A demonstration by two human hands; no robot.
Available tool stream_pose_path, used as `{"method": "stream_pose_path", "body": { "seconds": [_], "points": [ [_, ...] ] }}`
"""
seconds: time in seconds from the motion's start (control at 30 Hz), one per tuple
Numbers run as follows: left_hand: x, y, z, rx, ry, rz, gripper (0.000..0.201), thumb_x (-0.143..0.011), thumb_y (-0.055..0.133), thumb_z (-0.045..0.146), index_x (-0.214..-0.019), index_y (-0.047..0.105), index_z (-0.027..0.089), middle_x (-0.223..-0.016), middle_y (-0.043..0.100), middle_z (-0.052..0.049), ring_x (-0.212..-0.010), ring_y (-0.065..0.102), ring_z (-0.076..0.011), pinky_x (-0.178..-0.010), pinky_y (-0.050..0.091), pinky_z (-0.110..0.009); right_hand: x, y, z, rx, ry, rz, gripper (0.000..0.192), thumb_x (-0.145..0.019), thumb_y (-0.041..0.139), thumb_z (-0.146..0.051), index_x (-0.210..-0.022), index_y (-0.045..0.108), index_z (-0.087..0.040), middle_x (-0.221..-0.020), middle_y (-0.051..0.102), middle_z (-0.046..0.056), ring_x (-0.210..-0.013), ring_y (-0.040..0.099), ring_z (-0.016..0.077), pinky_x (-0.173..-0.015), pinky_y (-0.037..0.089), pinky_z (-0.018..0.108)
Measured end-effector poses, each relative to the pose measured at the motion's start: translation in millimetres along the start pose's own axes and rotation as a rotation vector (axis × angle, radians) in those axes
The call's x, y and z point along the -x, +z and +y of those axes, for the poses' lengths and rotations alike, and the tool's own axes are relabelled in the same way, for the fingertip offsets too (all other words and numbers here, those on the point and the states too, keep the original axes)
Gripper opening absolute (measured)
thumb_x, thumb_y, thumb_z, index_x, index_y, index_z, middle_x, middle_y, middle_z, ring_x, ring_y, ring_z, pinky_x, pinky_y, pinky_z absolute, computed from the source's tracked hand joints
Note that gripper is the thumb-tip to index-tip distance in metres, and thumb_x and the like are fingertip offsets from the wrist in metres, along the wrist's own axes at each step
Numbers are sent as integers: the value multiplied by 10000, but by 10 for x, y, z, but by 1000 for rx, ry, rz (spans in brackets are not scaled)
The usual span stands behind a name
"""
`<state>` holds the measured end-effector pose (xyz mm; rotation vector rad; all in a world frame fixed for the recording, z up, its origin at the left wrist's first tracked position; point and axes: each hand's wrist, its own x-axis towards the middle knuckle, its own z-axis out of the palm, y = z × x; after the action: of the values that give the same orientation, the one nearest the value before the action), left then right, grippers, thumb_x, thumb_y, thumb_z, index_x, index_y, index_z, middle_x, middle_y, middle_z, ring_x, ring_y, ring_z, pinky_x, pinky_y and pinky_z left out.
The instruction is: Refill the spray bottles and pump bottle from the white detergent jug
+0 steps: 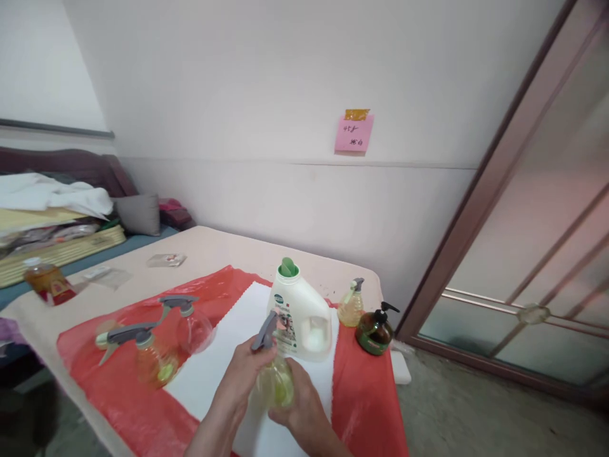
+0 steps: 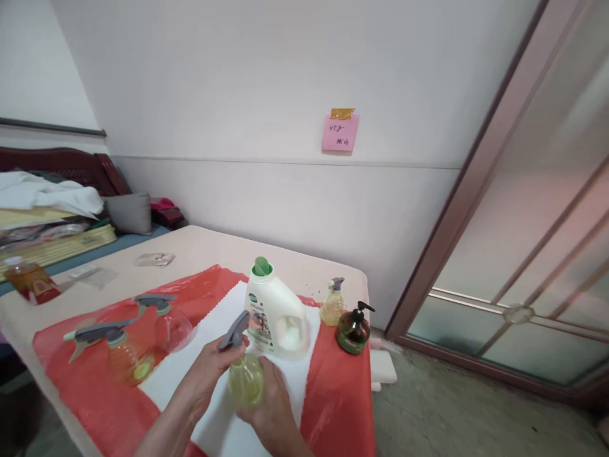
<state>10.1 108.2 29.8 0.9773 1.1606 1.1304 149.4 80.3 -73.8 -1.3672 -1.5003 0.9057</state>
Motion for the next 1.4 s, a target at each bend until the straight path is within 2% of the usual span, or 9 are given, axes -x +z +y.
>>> {"method": "stream_pose_path", "body": {
  "seconds": [0.13, 0.23, 0.47, 0.7, 0.83, 0.93, 1.03, 1.23, 1.4],
  "points": [
    [-36, -59, 90, 281, -47, 73, 359, -614, 878, 350, -887, 765, 147, -929, 729, -78, -929, 657, -214, -771, 484, -278, 49, -42, -185, -79, 6, 41, 791, -517, 725, -127, -1259, 472, -232, -1215, 594, 65, -1146, 580, 282, -991, 477, 424],
    [-46, -107, 136, 439, -45, 107, 320, -613, 893, 297, -864, 759, 152, -960, 738, -91, -1017, 670, -228, -807, 525, -288, 44, -74, -300, -113, -9, 94, 745, -520, 688, -138, -1219, 448, -233, -1196, 571, 64, -1157, 561, 290, -1003, 458, 441],
    [25, -83, 201, 618, 157, 159, 308, -680, 868, 347, -921, 754, 194, -1070, 742, -94, -1096, 663, -251, -894, 550, -371, 57, -324, -556, -176, -41, 86, 672, -582, 652, -152, -1216, 450, -239, -1208, 578, 59, -1161, 557, 271, -1011, 444, 428],
    [73, 31, 234, 471, 137, 115, 351, -619, 894, 384, -850, 751, 161, -927, 739, -73, -980, 686, -239, -877, 534, -365, 84, -496, -613, -86, -92, 105, 678, -592, 644, -143, -1226, 425, -242, -1220, 536, 55, -1159, 542, 248, -1010, 446, 403],
    [46, -51, 201, 315, 258, 288, 360, -623, 881, 407, -859, 749, 169, -888, 726, -47, -940, 669, -222, -956, 484, -396, 89, -519, -587, -11, -155, 109, 706, -563, 623, -98, -1225, 433, -250, -1222, 497, 55, -1192, 510, 252, -1044, 422, 418],
    [23, -102, 169, 169, 261, 360, 432, -594, 881, 456, -879, 754, 158, -865, 729, -59, -913, 668, -247, -973, 456, -432, 101, -488, -560, 1, -205, 110, 731, -555, 614, -77, -1237, 429, -264, -1231, 482, 49, -1205, 505, 248, -1061, 419, 423],
    [47, -47, 165, 128, 212, 291, 444, -611, 870, 470, -899, 763, 149, -916, 744, -82, -989, 658, -270, -965, 450, -397, 115, -430, -532, -2, -271, 122, 761, -548, 622, -67, -1250, 419, -276, -1250, 476, 47, -1227, 498, 253, -1073, 419, 431],
    [184, 121, 239, 395, 143, 94, 301, -676, 857, 381, -881, 765, 180, -928, 740, -53, -992, 670, -235, -860, 505, -310, 143, -402, -558, -27, -237, 150, 725, -550, 658, -77, -1216, 442, -265, -1221, 506, 56, -1193, 522, 270, -1039, 448, 429],
    [221, 86, 234, 426, 114, -2, 283, -705, 841, 377, -877, 769, 163, -967, 749, -88, -998, 679, -264, -877, 515, -348, 142, -454, -580, -42, -254, 165, 729, -563, 658, -83, -1228, 436, -281, -1224, 518, 42, -1187, 528, 260, -1037, 444, 417]
  ]
}}
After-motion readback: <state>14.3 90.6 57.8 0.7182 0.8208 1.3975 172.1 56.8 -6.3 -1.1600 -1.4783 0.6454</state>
